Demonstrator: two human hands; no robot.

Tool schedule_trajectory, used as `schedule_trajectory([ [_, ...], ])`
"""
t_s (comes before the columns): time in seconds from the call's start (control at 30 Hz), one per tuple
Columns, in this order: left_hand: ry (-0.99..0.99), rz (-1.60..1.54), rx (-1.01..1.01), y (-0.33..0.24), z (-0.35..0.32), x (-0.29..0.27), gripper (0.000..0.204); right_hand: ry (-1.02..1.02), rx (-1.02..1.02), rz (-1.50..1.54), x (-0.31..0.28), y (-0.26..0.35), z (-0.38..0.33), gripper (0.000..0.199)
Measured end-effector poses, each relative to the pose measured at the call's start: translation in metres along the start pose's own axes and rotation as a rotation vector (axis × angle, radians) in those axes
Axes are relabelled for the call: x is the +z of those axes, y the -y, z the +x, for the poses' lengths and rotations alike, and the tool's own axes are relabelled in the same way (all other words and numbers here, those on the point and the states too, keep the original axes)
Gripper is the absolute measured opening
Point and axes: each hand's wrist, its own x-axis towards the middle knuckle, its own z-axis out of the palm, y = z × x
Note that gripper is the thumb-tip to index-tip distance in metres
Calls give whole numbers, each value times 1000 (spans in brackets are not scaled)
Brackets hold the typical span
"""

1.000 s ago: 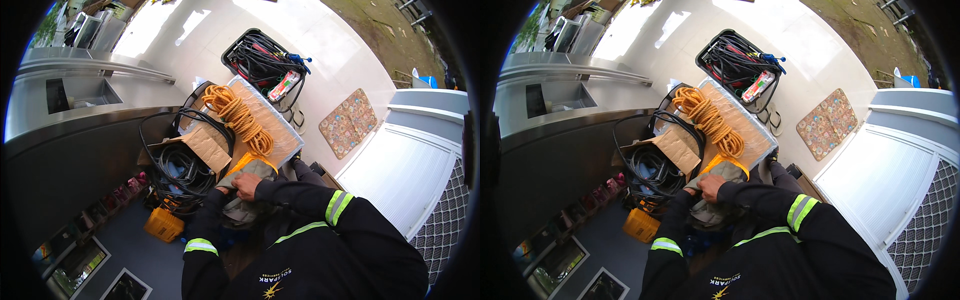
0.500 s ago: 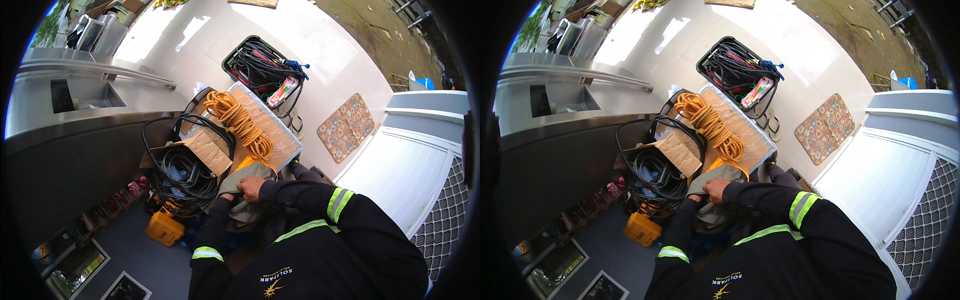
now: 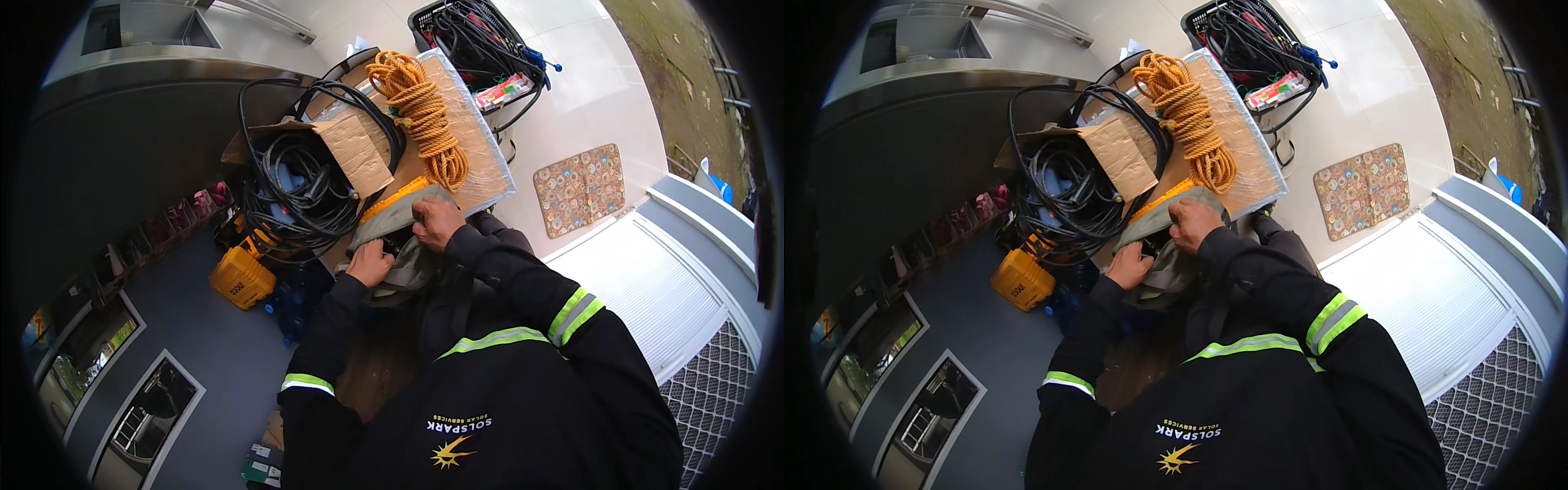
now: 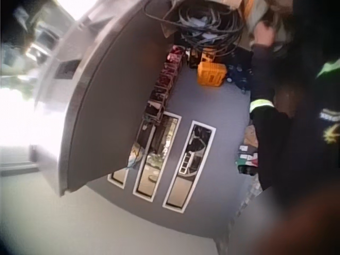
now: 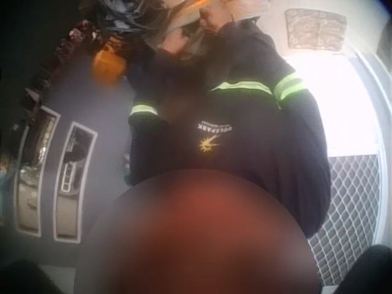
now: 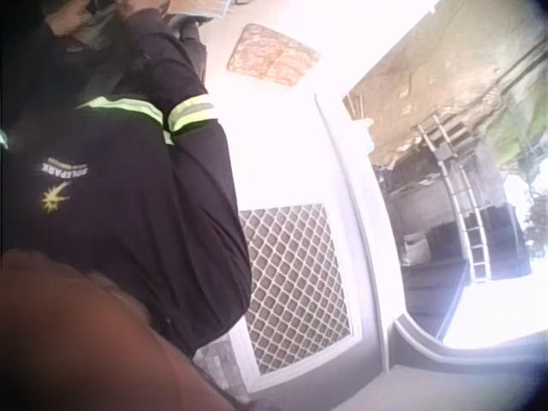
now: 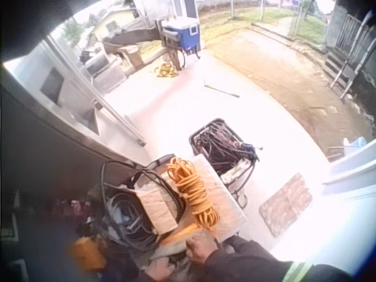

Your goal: The person opens a yellow toolbox and rearranges items inside, then closes it and moves it aside. They pick up a cloth bag, open it, and place it down. They retrieve a small yellow tin from a refrigerator, open it, and remove drill bits and a hole saw, placing them on a cardboard sheet. They return the tin to the refrigerator and walk outside to pick up a drill and a small plastic case containing drill bits.

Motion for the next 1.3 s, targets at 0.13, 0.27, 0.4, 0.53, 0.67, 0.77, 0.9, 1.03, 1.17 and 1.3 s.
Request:
schedule_trajectory([
  [0.13,-85,-171,53,7,-15,-14,52,80,29,49,-13,-8,14,19],
  [0.27,-147,-150,181,18,-16,-4,52,133,12,69,-23,-11,11,20],
  [0.4,-185,-178,211,21,-16,7,48,121,43,68,-25,-12,2,20],
  [0.53,-201,-181,228,13,-16,10,44,124,85,89,-25,-14,2,18],
  [0.67,-219,-52,182,0,-24,19,47,99,123,87,-26,-17,4,19],
  [0.77,-354,-56,205,-7,-31,34,54,85,110,87,-27,-21,1,19],
  [0.9,-423,-96,196,-8,-31,50,57,97,105,83,-27,-24,-2,18],
  [1.03,-465,-241,127,-6,-28,49,55,120,110,79,-28,-18,0,17],
  [1.17,-545,-449,25,-11,-24,43,53,186,-114,-50,-24,-2,1,15],
  [1.3,-658,-349,-69,-29,-24,48,51,110,-147,-86,-20,8,-2,16],
])
